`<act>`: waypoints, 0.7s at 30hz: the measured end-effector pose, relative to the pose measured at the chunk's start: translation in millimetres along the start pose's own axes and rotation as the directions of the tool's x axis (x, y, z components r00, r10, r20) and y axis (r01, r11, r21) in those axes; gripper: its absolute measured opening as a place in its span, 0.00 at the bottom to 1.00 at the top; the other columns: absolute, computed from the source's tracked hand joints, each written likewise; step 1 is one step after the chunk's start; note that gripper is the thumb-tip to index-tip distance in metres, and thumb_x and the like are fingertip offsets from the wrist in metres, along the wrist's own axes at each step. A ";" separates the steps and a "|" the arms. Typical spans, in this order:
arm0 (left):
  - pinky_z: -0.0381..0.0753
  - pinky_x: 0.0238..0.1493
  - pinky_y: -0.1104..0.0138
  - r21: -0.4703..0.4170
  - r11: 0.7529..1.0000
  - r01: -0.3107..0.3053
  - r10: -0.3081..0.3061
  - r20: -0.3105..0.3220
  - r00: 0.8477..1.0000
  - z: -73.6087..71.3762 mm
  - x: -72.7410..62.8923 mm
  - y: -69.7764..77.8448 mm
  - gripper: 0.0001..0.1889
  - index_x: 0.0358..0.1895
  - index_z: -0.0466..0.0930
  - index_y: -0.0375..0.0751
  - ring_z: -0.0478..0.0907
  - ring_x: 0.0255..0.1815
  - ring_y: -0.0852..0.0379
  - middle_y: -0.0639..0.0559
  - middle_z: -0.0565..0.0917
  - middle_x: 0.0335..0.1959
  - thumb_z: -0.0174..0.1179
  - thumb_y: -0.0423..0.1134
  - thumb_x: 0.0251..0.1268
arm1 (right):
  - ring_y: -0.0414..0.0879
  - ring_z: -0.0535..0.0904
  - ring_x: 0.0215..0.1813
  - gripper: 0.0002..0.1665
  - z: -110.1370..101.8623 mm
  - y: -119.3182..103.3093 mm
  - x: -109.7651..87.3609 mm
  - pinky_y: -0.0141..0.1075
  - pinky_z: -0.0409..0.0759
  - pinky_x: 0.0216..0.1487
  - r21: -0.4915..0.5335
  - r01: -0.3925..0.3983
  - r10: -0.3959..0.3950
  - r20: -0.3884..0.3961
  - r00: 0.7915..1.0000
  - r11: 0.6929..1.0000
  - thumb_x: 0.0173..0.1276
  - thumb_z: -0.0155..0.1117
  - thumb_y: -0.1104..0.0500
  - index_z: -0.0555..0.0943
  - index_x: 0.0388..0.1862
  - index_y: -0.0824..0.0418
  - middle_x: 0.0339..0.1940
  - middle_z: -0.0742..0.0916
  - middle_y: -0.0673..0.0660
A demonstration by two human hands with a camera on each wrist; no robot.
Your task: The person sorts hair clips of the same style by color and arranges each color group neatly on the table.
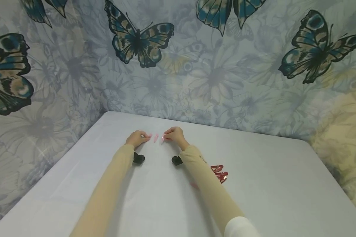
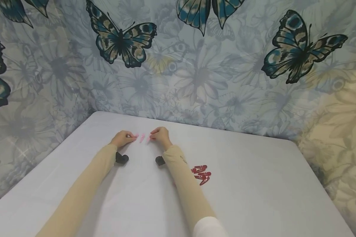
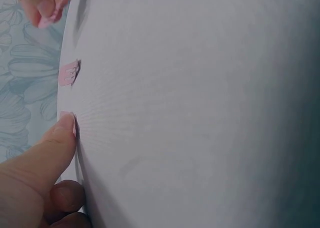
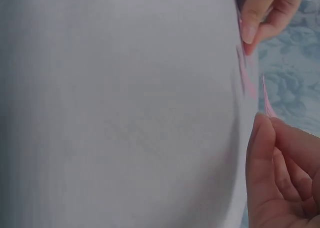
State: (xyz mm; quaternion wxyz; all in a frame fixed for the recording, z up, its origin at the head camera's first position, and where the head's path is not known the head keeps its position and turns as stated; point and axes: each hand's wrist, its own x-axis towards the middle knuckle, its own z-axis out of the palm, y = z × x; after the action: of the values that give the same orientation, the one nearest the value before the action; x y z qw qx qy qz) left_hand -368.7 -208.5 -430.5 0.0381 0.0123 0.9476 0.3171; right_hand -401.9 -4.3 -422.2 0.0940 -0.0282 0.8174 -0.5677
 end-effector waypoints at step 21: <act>0.71 0.60 0.49 0.003 1.000 0.028 -0.028 -0.022 0.999 2.3 2.3 3.2 0.14 0.45 0.84 0.36 0.75 0.54 0.41 0.36 0.80 0.58 0.61 0.45 0.68 | 0.53 0.83 0.43 0.03 14.4 10.3 7.0 0.38 0.80 0.48 -0.334 0.224 -0.253 -0.045 0.966 0.916 0.56 0.69 0.71 0.86 0.31 0.70 0.34 0.89 0.63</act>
State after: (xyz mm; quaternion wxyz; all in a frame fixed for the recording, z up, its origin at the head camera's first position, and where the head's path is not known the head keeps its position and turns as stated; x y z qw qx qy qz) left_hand -370.8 -204.4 -430.6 0.0324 -0.0046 0.9485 0.3151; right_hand -405.5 -15.1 -437.6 -0.0178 -0.1181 0.8936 -0.4327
